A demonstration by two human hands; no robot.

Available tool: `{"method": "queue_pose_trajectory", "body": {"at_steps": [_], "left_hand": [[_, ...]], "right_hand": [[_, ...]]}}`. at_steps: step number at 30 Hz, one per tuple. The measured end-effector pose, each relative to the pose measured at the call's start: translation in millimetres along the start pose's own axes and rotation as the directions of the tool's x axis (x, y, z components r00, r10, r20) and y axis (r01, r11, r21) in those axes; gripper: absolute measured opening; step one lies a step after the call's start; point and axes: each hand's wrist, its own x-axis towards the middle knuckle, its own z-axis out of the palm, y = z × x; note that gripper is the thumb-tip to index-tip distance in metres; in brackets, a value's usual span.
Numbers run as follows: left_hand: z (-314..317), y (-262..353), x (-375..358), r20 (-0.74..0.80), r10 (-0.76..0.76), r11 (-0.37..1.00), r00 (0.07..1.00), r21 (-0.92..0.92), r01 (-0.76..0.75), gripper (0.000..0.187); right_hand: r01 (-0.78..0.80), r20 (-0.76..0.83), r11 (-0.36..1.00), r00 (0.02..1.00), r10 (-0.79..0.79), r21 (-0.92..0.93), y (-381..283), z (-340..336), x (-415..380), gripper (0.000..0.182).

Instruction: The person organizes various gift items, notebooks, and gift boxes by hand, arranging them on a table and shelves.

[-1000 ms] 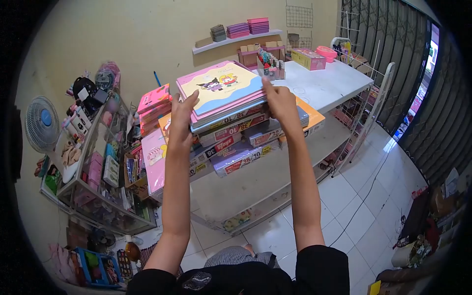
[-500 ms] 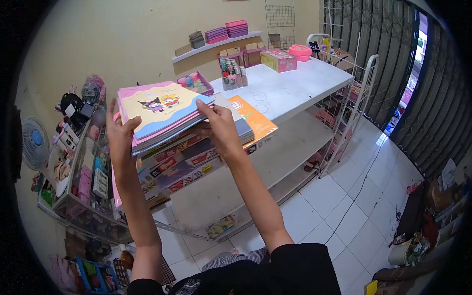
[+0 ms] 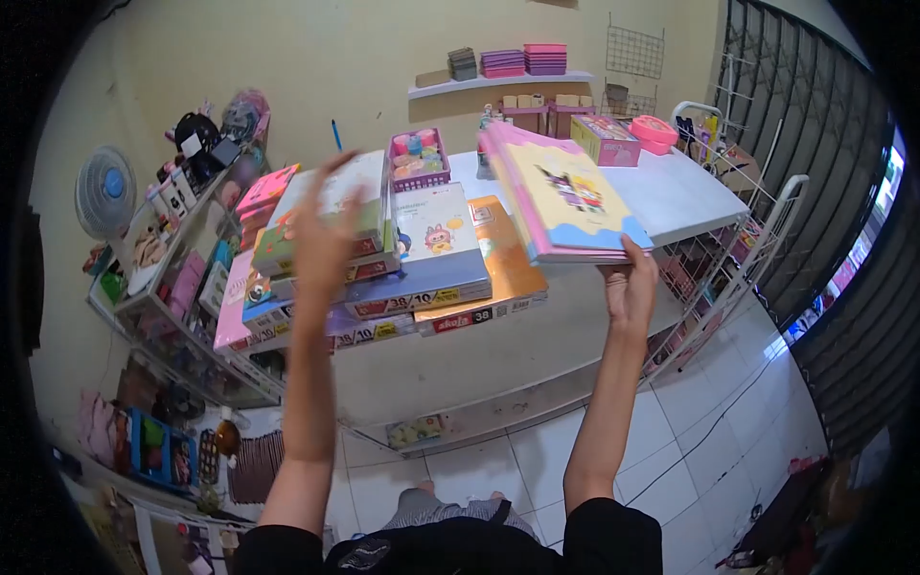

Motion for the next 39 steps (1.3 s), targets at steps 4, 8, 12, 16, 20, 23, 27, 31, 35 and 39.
{"method": "queue_pose_trajectory", "body": {"at_steps": [4, 8, 12, 16, 20, 23, 27, 31, 35, 39], "left_hand": [[-62.5, -88.2, 18.2, -0.247, -0.248, 0.948, 0.937, 0.137, 0.287, 0.035], [-76.8, -99.8, 10.9, 0.092, -0.686, 0.694, 0.722, -0.212, 0.688, 0.043], [-77.6, -115.8, 11.9, 0.344, -0.676, 0.396, 0.652, -0.577, 0.714, 0.042], [-75.7, -138.4, 15.3, 0.474, -0.632, 0.242, 0.613, -0.631, 0.737, 0.035], [-74.9, -139.9, 13.5, 0.470, -0.648, 0.212, 0.599, -0.645, 0.734, 0.029], [-74.2, -138.6, 16.1, 0.447, -0.662, 0.259, 0.602, -0.617, 0.743, 0.029], [-69.7, -134.2, 13.4, 0.415, -0.643, 0.301, 0.644, -0.636, 0.710, 0.035], [-73.2, -135.6, 16.9, 0.513, -0.569, 0.217, 0.643, -0.661, 0.719, 0.044], [-70.4, -127.6, 15.6, 0.513, -0.537, 0.231, 0.669, -0.673, 0.702, 0.048], [-80.0, -115.3, 11.9, 0.432, -0.521, 0.274, 0.736, -0.732, 0.623, 0.045]], "right_hand": [[0.033, -0.114, 0.999, 0.993, -0.036, -0.036, 5.1, -61.8, 33.7, 0.025], [0.072, -0.191, 0.975, 0.975, -0.113, -0.209, 17.2, -88.1, 46.0, 0.028], [0.037, -0.129, 0.944, 0.988, -0.083, -0.328, 13.6, -70.9, 43.0, 0.027], [-0.027, -0.060, 0.765, 0.998, -0.015, -0.643, 4.6, -62.8, 40.6, 0.038], [0.086, 0.346, -0.381, 0.632, -0.694, -0.921, 11.4, -26.8, 21.2, 0.053], [0.476, 0.412, 0.337, 0.877, -0.246, -0.812, 52.8, 82.8, -24.7, 0.046], [0.394, 0.439, 0.212, 0.863, 0.249, -0.894, 119.0, 187.2, -36.1, 0.068], [0.215, 0.358, 0.370, 0.854, 0.378, -0.904, 127.1, 201.2, -43.7, 0.059], [0.066, 0.375, 0.640, 0.854, 0.361, -0.765, 130.3, 199.6, -44.8, 0.049], [0.098, 0.348, 0.651, 0.899, 0.267, -0.753, 97.2, 223.1, -74.7, 0.056]]}}
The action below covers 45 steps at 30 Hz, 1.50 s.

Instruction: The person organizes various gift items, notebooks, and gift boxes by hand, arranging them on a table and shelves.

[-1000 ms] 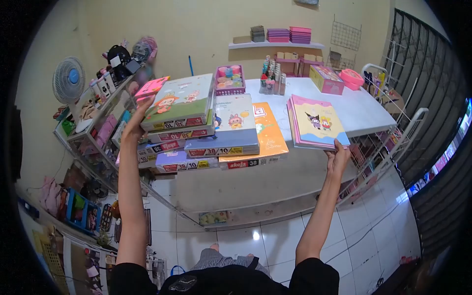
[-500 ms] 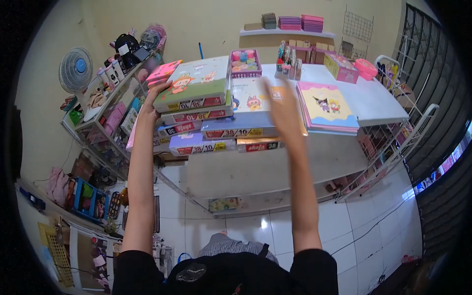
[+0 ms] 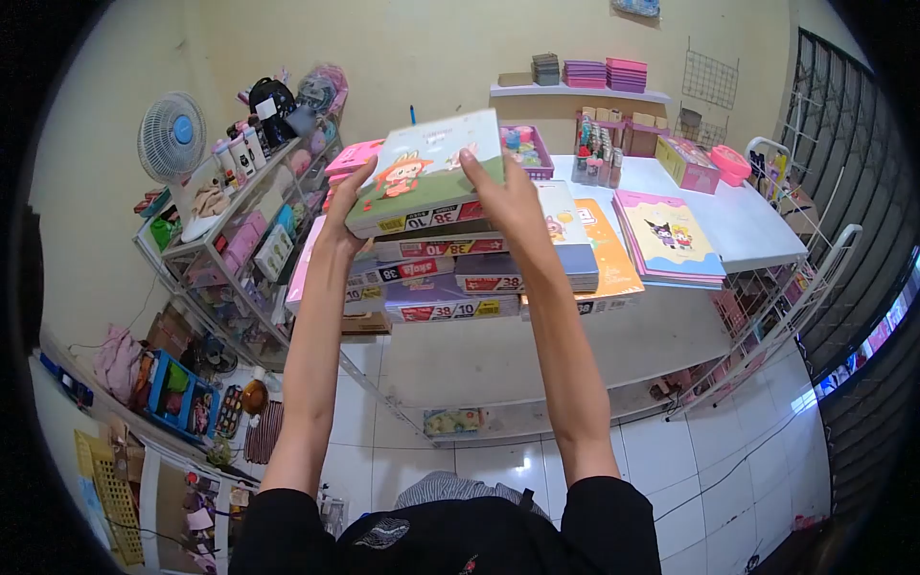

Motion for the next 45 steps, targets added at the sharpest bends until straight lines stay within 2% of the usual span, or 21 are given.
{"method": "queue_pose_trajectory", "body": {"at_steps": [3, 7, 9, 11, 12, 13, 14, 15, 17, 21, 23, 25, 30, 32, 33, 37, 38, 39, 41, 43, 45], "left_hand": [[11.7, 16.3, -37.6, -0.011, 0.034, 0.999, 0.999, 0.011, -0.034, 0.043], [14.2, 16.1, -103.9, 0.051, 0.546, 0.830, 0.837, 0.107, -0.548, 0.053], [2.2, 3.1, -145.3, -0.111, 0.593, 0.804, 0.798, 0.140, -0.578, 0.053], [-18.3, -28.4, -188.8, -0.226, 0.681, 0.729, 0.696, 0.117, -0.675, 0.054], [-42.8, -43.2, -204.4, 0.282, 0.717, 0.697, 0.638, -0.261, -0.668, 0.057], [-52.5, -67.1, -245.4, -0.131, 0.643, 0.765, 0.755, 0.065, -0.640, 0.066], [-58.7, -85.2, -279.7, -0.539, 0.554, 0.832, 0.635, 0.327, -0.448, 0.075], [-30.6, -90.5, -281.9, -0.707, 0.591, 0.786, 0.388, 0.399, -0.472, 0.078], [-69.2, -115.5, -343.9, -0.604, 0.437, 0.884, 0.666, 0.424, -0.196, 0.078], [-67.5, -148.0, -341.7, -0.659, 0.258, 0.936, 0.707, 0.351, -0.014, 0.080], [-90.1, -191.0, -332.1, -0.624, 0.160, 0.963, 0.765, 0.270, 0.019, 0.075], [-101.0, -215.6, -313.6, -0.610, 0.013, 0.996, 0.792, 0.079, 0.045, 0.069], [-168.2, -307.0, -280.9, -0.501, -0.088, 0.996, 0.861, -0.052, 0.072, 0.059], [-181.3, -309.1, -256.4, -0.480, -0.461, 0.857, 0.746, -0.460, 0.234, 0.057], [-185.2, -315.3, -248.8, -0.473, -0.463, 0.852, 0.750, -0.472, 0.228, 0.057], [-207.7, -350.9, -226.2, -0.554, -0.379, 0.906, 0.741, -0.057, 0.420, 0.051], [-212.9, -362.7, -216.4, -0.531, -0.148, 0.771, 0.834, 0.466, 0.434, 0.051], [-217.2, -373.0, -205.8, -0.381, 0.050, 0.411, 0.923, 0.850, 0.329, 0.053], [-223.9, -385.0, -187.9, -0.237, 0.156, 0.270, 0.959, 0.944, 0.189, 0.059], [-233.7, -393.0, -169.2, -0.084, 0.064, -0.121, 0.994, 0.988, 0.092, 0.060], [-246.9, -407.3, -147.7, -0.106, 0.082, -0.094, 0.991, 0.989, 0.114, 0.060]], "right_hand": [[0.223, -0.034, 0.972, 0.975, -0.221, 0.081, -22.8, 0.4, -34.8, 0.054], [0.400, 0.054, 0.853, 0.896, -0.442, 0.335, -18.8, 5.7, -77.0, 0.061], [0.308, 0.113, 0.863, 0.918, -0.380, 0.400, -23.8, 11.0, -111.6, 0.073], [0.393, 0.368, 0.877, 0.800, -0.474, 0.275, -0.5, 5.3, -137.2, 0.071], [0.367, 0.491, 0.877, 0.729, -0.478, 0.309, 12.5, 3.1, -151.3, 0.074], [0.340, 0.604, 0.876, 0.636, -0.481, 0.341, 27.7, 2.7, -167.2, 0.076], [0.205, 0.651, 0.894, 0.623, -0.433, 0.398, 53.0, 5.9, -190.9, 0.077], [0.066, 0.700, 0.895, 0.599, -0.389, 0.441, 78.0, 9.5, -213.6, 0.078], [-0.234, 0.782, 0.922, 0.614, -0.106, 0.308, 106.4, 10.2, -238.2, 0.080], [-0.449, 0.735, 0.887, 0.636, 0.235, 0.106, 162.5, 29.6, -249.4, 0.075], [-0.847, 0.642, 0.524, 0.450, 0.620, 0.087, 194.0, 35.1, -253.6, 0.066], [-0.829, 0.532, 0.549, 0.516, 0.672, 0.110, 220.4, 36.4, -254.3, 0.055], [-0.839, 0.367, 0.537, 0.530, 0.765, 0.091, 303.4, 41.2, -231.1, 0.052], [-0.792, 0.313, 0.571, 0.611, 0.727, 0.218, 333.0, 57.0, -209.4, 0.050], [-0.731, 0.291, 0.621, 0.683, 0.670, 0.283, 353.5, 66.3, -195.5, 0.049], [-0.680, 0.327, 0.666, 0.732, 0.597, 0.306, 420.7, 115.6, -122.1, 0.055], [-0.664, 0.323, 0.677, 0.747, 0.581, 0.318, 442.1, 127.7, -104.2, 0.055], [-0.642, 0.325, 0.695, 0.765, 0.556, 0.324, 466.7, 140.3, -86.5, 0.055], [-0.638, 0.294, 0.697, 0.770, 0.566, 0.329, 495.0, 170.4, -58.2, 0.053], [-0.594, 0.291, 0.754, 0.801, 0.523, 0.282, 504.1, 196.8, -43.7, 0.055], [-0.532, 0.292, 0.813, 0.837, 0.463, 0.236, 515.6, 214.2, -20.8, 0.057]]}}
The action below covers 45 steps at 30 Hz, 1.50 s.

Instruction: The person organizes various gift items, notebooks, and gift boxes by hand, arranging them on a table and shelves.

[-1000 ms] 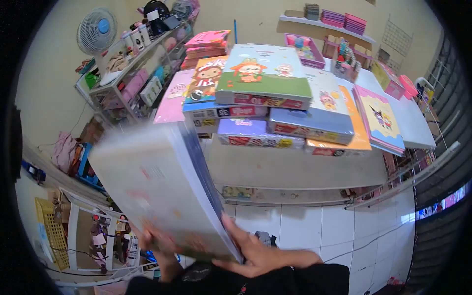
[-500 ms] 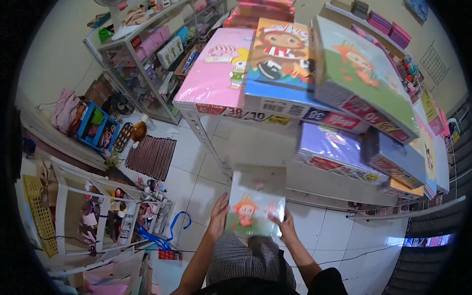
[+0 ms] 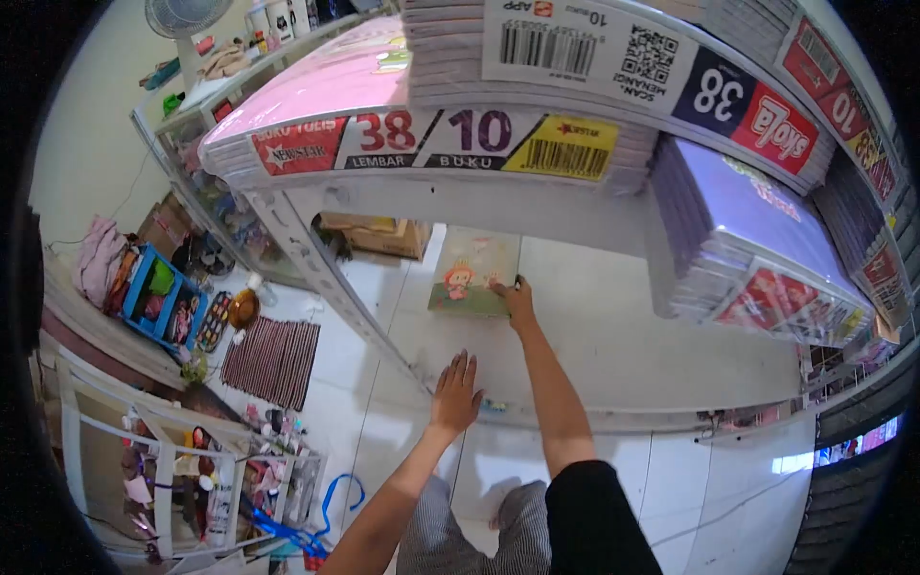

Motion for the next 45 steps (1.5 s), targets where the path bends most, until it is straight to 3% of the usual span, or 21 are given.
{"method": "queue_pose_trajectory", "body": {"at_steps": [5, 8, 11, 14, 16, 17, 19, 21, 22, 24, 25, 27, 31, 32, 35, 36, 37, 39, 40, 42, 45], "left_hand": [[2.2, -18.0, 70.4, -0.172, -0.020, 0.957, 0.985, 0.281, 0.069, 0.060], [-3.7, -26.6, 95.6, -0.283, -0.091, 0.951, 0.955, 0.261, 0.168, 0.061], [24.0, -51.8, 107.2, -0.193, -0.031, 0.972, 0.981, 0.222, 0.075, 0.061], [38.3, -72.6, 111.3, -0.146, 0.052, 0.981, 0.988, 0.192, -0.023, 0.061], [37.9, -72.8, 117.8, -0.169, 0.108, 0.975, 0.980, 0.211, -0.071, 0.061], [35.1, -70.5, 117.2, -0.154, 0.093, 0.974, 0.984, 0.217, -0.058, 0.062], [31.3, -70.6, 110.0, -0.130, 0.083, 0.973, 0.988, 0.223, -0.053, 0.062], [25.7, -66.7, 118.4, -0.021, -0.016, 0.986, 1.000, 0.167, 0.019, 0.056], [17.7, -54.9, 117.4, -0.036, -0.034, 0.992, 0.999, 0.117, 0.038, 0.053], [-9.9, -21.7, 109.4, -0.111, 0.031, 0.985, 0.993, -0.163, -0.049, 0.046], [-29.7, -4.4, 100.8, -0.167, 0.090, 0.917, 0.982, -0.371, -0.148, 0.042], [-71.2, 30.2, 74.9, -0.235, 0.101, 0.873, 0.967, -0.446, -0.199, 0.035], [-217.5, 112.3, 9.0, -0.216, 0.107, 0.685, 0.970, -0.691, -0.230, 0.021], [-249.7, 126.6, -1.7, -0.152, 0.190, 0.565, 0.970, -0.791, -0.234, 0.017], [-322.8, 159.0, -2.8, -0.527, 0.188, 0.348, 0.829, -0.753, -0.558, 0.015], [-344.8, 174.0, 8.8, -0.612, 0.100, 0.310, 0.784, -0.730, -0.609, 0.015], [-367.5, 191.1, 22.9, -0.623, -0.009, 0.411, 0.782, -0.716, -0.565, 0.015], [-388.1, 213.2, 65.0, -0.594, -0.016, 0.529, 0.804, -0.687, -0.497, 0.023], [-389.9, 215.7, 85.4, -0.550, 0.019, 0.599, 0.835, -0.662, -0.450, 0.035], [-389.6, 221.2, 110.4, -0.382, 0.020, 0.792, 0.924, -0.558, -0.248, 0.052], [-380.4, 227.3, 123.3, -0.327, 0.017, 0.826, 0.945, -0.528, -0.198, 0.057]], "right_hand": [[-0.068, -0.038, 0.989, 0.997, 0.073, 0.128, 20.4, 13.5, 21.5, 0.051], [-0.056, 0.014, 0.988, 0.998, 0.055, 0.147, 22.0, 8.8, 30.4, 0.047], [-0.001, -0.027, 1.000, 1.000, 0.002, 0.019, 17.0, 14.9, 36.5, 0.044], [0.085, -0.208, 0.942, 0.965, -0.159, -0.326, 10.0, 23.6, 35.0, 0.040], [0.038, -0.259, 0.666, 0.903, -0.341, -0.745, 42.8, 19.9, 62.8, 0.036], [0.031, -0.272, 0.669, 0.899, -0.344, -0.743, 41.6, 21.3, 61.3, 0.036], [0.307, -0.023, 0.230, 0.553, -0.833, -0.923, 36.4, 26.4, 48.4, 0.034], [0.357, 0.171, 0.356, 0.872, -0.460, -0.863, 15.3, 25.7, 29.9, 0.032], [0.565, 0.211, 0.382, 0.720, -0.661, -0.731, -1.3, 26.0, -5.5, 0.028], [0.714, 0.354, 0.514, 0.690, -0.631, -0.475, -60.9, 22.3, -77.3, 0.026], [0.817, 0.474, 0.378, 0.566, -0.675, -0.436, -101.0, 17.8, -120.0, 0.026], [0.697, 0.606, 0.506, 0.707, -0.364, -0.508, -173.7, 1.8, -188.3, 0.027], [0.767, 0.720, 0.533, 0.589, -0.366, -0.356, -299.2, -25.3, -306.6, 0.022], [0.762, 0.709, 0.540, 0.598, -0.374, -0.358, -322.2, -34.5, -325.4, 0.022], [0.759, 0.425, 0.410, 0.633, -0.647, -0.507, -379.9, -50.5, -349.9, 0.021], [0.721, 0.225, 0.365, 0.580, -0.783, -0.589, -395.7, -47.7, -344.0, 0.020], [0.678, 0.089, 0.228, 0.399, -0.913, -0.698, -406.3, -44.1, -321.7, 0.025], [0.464, 0.037, 0.095, 0.267, -0.963, -0.881, -409.8, -55.8, -273.4, 0.035], [0.469, 0.032, 0.107, 0.279, -0.960, -0.877, -419.2, -50.0, -273.4, 0.035], [0.226, -0.188, 0.515, 0.752, -0.632, -0.827, -436.1, -36.9, -275.9, 0.045], [0.292, -0.196, 0.569, 0.740, -0.644, -0.769, -435.5, -32.2, -264.8, 0.047]]}}
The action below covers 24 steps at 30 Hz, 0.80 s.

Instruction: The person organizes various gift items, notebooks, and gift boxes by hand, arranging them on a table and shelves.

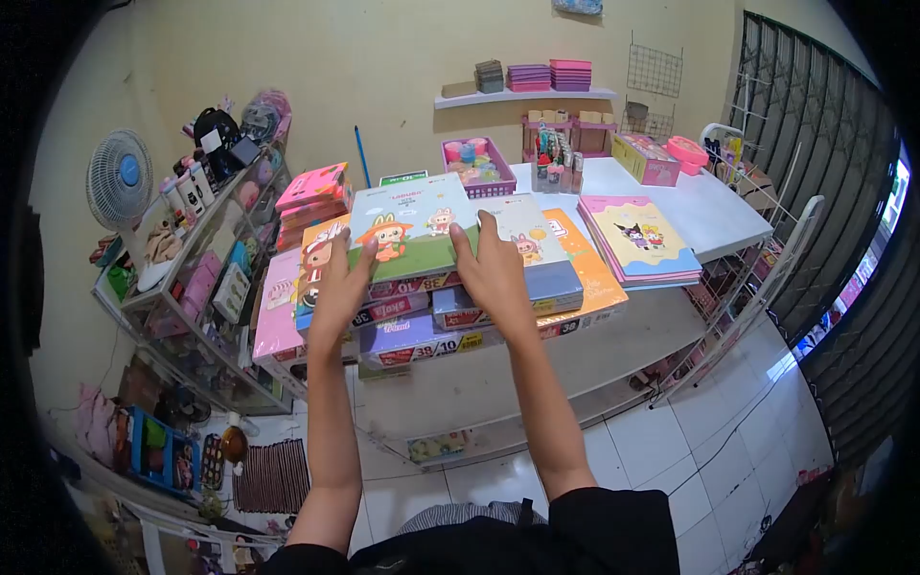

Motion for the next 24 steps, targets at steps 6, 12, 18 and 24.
{"method": "queue_pose_trajectory", "body": {"at_steps": [6, 12, 18, 24], "left_hand": [[-3.9, 8.7, -1.4, -0.046, -0.083, 0.968, 0.996, -0.241, 0.069, 0.042], [-25.5, 19.3, -58.7, -0.188, -0.016, 0.940, 0.982, -0.338, -0.050, 0.042], [-49.2, -15.9, -176.5, -0.525, 0.044, 0.866, 0.850, -0.403, -0.294, 0.062], [-79.1, -31.6, -303.6, -0.694, -0.185, 0.980, 0.696, -0.181, 0.080, 0.063]], "right_hand": [[0.187, -0.286, 0.970, 0.948, -0.138, 0.154, 3.4, 9.3, -2.4, 0.043], [0.031, -0.066, 0.642, 0.997, 0.030, 0.766, -17.1, -4.0, -39.0, 0.048], [0.058, 0.057, 0.393, 0.960, -0.275, 0.918, -13.9, -9.6, -125.9, 0.076], [-0.438, 0.701, 0.576, 0.604, -0.380, 0.690, 9.5, -15.9, -193.4, 0.089]]}}
